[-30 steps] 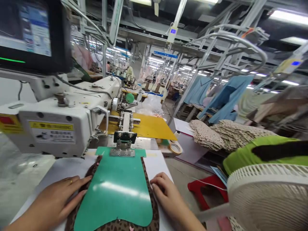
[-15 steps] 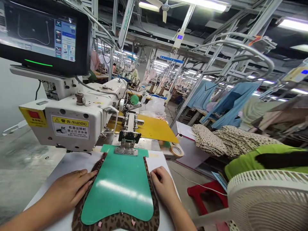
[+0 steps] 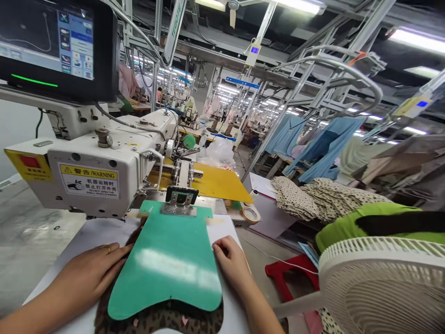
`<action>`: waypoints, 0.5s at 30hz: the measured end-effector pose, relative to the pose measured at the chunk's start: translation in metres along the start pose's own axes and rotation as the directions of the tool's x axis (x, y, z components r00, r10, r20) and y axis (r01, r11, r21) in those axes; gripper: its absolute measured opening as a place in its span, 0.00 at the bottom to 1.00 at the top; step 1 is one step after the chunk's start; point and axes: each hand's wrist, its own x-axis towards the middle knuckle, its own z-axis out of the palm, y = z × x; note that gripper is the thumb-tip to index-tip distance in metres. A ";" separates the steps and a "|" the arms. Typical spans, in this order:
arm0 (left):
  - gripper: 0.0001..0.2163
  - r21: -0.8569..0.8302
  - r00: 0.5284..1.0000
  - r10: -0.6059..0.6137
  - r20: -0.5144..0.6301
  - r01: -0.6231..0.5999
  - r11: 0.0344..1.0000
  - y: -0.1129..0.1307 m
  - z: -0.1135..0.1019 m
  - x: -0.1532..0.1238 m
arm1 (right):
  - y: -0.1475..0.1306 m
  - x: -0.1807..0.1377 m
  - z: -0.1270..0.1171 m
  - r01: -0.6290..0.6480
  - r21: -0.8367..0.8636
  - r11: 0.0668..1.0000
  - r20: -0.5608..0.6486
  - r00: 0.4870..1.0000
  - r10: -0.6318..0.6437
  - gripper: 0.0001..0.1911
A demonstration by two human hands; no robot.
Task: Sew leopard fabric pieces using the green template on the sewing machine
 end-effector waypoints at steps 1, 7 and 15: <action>0.25 0.011 1.000 0.024 0.020 -0.024 1.000 0.000 -0.001 0.000 | 0.001 0.001 -0.002 -0.009 0.012 1.000 0.015 1.000 0.008 0.14; 0.25 -0.047 0.987 0.037 0.153 -0.030 0.998 0.018 -0.033 0.015 | 0.001 0.014 -0.018 -0.080 0.032 0.996 0.125 0.989 0.076 0.18; 0.26 0.012 0.942 -0.157 0.297 0.161 0.987 0.053 -0.052 0.058 | -0.003 0.041 0.001 -0.080 -0.055 0.995 0.111 0.990 0.085 0.14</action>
